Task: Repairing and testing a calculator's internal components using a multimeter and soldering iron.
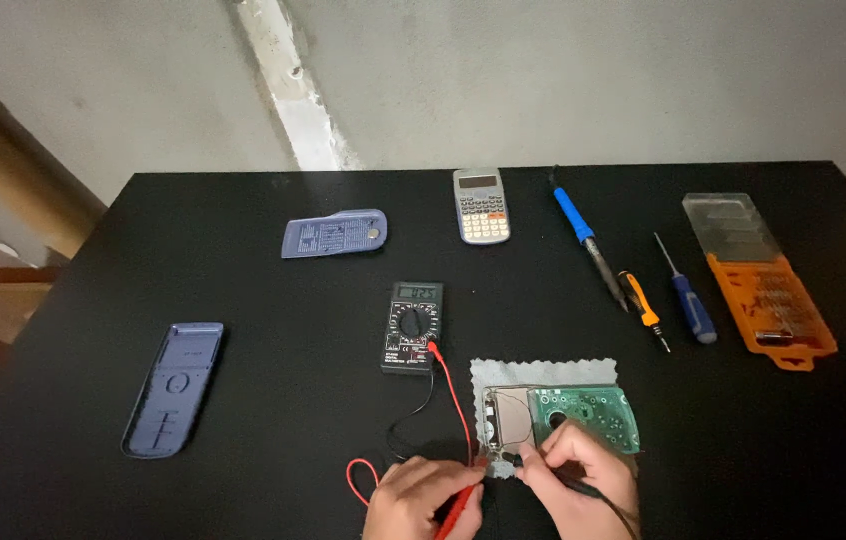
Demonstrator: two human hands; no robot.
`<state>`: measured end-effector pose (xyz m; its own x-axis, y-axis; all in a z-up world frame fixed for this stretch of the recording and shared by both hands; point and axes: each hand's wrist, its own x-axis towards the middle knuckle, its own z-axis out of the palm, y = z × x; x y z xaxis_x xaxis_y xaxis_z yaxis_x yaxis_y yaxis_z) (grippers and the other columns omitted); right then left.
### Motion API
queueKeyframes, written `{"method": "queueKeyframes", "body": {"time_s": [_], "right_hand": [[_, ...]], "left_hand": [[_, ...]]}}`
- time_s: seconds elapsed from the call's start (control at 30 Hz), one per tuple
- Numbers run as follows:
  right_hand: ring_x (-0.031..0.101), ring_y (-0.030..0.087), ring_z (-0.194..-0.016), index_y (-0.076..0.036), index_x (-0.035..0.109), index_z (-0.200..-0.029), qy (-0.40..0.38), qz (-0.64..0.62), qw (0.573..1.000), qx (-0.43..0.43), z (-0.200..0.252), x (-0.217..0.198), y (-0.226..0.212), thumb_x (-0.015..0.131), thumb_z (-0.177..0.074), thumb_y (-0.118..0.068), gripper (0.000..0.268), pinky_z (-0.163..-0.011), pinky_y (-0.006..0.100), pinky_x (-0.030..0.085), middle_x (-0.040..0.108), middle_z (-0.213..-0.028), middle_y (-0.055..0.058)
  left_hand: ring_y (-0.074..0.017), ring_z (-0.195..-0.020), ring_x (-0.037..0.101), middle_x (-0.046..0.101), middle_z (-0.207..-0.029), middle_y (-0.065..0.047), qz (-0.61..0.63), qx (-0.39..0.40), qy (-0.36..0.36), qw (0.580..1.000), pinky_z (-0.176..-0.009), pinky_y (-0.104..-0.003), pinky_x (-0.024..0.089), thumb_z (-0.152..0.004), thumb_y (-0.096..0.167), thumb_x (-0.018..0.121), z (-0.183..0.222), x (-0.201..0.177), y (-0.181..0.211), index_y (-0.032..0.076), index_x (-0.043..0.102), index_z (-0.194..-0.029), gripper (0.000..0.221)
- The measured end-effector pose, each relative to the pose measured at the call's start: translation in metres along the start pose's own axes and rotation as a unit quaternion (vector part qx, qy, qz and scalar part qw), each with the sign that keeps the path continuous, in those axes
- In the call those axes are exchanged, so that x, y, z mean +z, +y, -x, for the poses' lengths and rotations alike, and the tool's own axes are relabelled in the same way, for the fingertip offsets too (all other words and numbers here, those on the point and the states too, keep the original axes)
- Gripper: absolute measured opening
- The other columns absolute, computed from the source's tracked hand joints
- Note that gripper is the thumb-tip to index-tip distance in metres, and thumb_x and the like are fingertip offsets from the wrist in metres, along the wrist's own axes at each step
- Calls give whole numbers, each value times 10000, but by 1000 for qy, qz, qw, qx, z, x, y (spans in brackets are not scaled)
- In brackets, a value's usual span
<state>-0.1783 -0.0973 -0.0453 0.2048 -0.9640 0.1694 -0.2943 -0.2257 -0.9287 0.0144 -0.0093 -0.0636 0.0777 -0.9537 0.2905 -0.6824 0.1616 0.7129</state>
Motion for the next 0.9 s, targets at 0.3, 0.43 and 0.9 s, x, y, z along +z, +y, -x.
{"method": "queueKeyframes", "body": {"time_s": [0.3,0.43,0.9], "right_hand": [[625,96,-368,-69,547,-521,11,14,999,-29,-2,0,-11,836,-680,39,348,-396,215,485,697,-492,37],[632,94,-374,-89,564,-524,-7,46,999,-27,-2,-2,-6,855,-686,4,346,-397,216,497,684,-506,24],[543,89,-383,-62,545,-513,16,5,999,-38,-1,1,-8,830,-688,47,353,-403,220,427,649,-508,23]], "left_hand": [[-87,-714,759,834,-857,13,10,35,74,997,-682,-218,572,-676,109,845,-2,-3,9,150,846,-876,204],[-109,-740,785,846,-867,-23,24,10,33,999,-726,-259,601,-715,121,842,-3,-5,11,146,851,-915,202],[-85,-694,747,826,-832,21,7,40,84,996,-692,-225,570,-668,105,831,-3,-4,13,146,844,-871,208]]}}
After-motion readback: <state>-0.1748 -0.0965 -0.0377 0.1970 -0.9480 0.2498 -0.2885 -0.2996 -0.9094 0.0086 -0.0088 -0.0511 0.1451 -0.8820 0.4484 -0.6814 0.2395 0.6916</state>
